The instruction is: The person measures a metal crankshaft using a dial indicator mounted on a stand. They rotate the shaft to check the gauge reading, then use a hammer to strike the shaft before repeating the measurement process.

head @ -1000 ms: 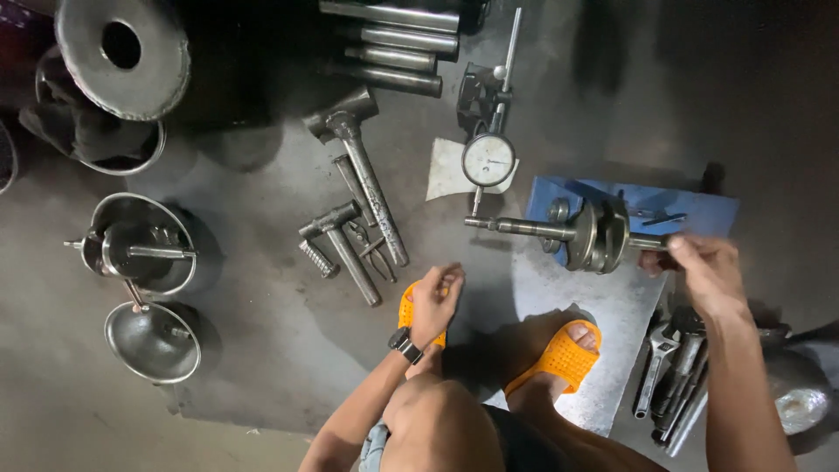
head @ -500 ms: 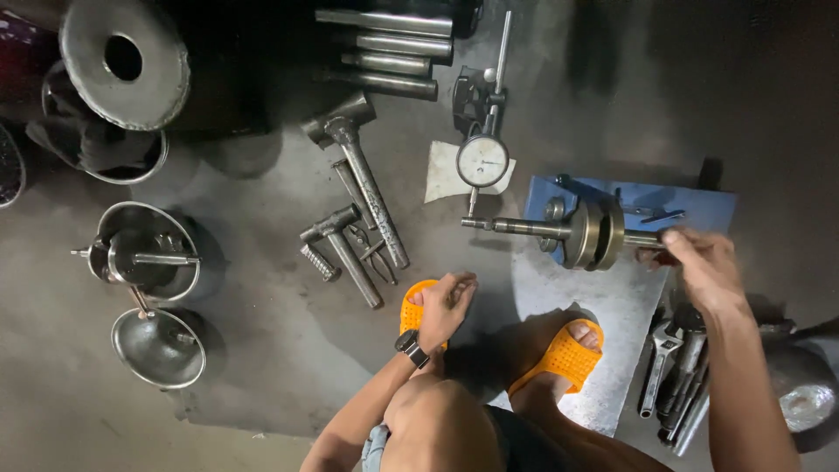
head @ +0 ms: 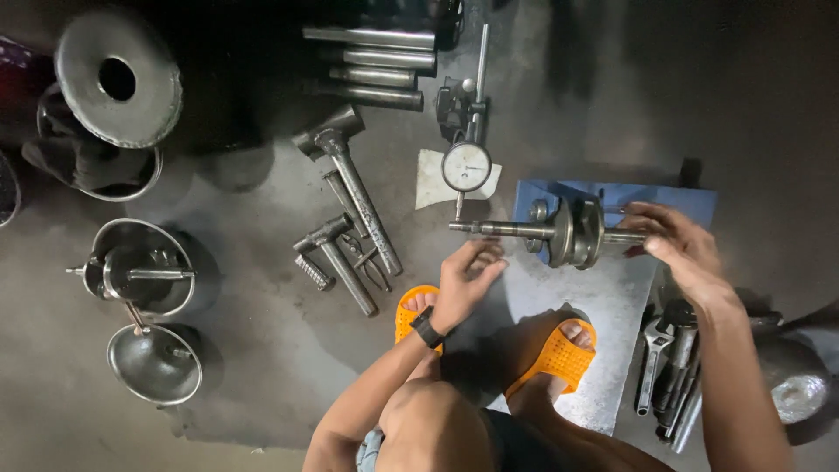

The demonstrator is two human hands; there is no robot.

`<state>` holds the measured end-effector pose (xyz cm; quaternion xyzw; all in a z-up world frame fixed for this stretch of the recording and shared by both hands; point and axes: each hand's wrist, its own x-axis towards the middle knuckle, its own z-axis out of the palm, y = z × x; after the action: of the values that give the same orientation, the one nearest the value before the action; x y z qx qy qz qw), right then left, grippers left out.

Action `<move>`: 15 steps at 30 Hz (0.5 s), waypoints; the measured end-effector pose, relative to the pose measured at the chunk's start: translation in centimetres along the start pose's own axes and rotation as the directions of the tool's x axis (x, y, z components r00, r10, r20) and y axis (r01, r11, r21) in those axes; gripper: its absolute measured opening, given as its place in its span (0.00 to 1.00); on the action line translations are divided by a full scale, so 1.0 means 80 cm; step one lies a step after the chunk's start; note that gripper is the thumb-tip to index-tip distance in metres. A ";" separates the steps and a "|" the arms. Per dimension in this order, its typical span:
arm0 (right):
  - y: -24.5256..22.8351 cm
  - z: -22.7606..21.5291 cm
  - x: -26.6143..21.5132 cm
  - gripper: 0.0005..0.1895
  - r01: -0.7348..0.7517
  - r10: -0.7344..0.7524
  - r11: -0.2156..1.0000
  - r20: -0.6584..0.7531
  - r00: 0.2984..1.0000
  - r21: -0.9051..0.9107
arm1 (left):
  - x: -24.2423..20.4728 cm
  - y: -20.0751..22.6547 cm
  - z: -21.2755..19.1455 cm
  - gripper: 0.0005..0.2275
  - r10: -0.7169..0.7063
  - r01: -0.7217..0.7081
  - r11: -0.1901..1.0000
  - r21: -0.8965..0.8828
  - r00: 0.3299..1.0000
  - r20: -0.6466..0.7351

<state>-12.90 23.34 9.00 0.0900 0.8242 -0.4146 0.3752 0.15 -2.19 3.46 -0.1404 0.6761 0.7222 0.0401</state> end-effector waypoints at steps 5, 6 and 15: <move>0.000 0.000 -0.003 0.22 0.050 -0.050 0.989 0.001 0.999 0.141 | 0.014 -0.026 0.025 0.10 -0.197 0.152 0.941 -0.302 0.973 -0.122; 0.006 0.000 0.000 0.22 0.046 -0.045 0.989 -0.013 0.999 0.140 | 0.014 -0.024 0.025 0.10 -0.195 0.153 0.939 -0.306 0.975 -0.109; -0.008 -0.010 -0.009 0.25 0.215 -0.199 0.956 -0.099 0.975 0.199 | 0.024 -0.005 0.036 0.12 -0.260 0.194 0.908 -0.372 0.956 -0.135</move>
<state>-13.13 23.63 10.20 0.0578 0.7951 -0.5318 0.2859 -1.99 0.46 2.72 -0.2884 0.5144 0.8068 0.0363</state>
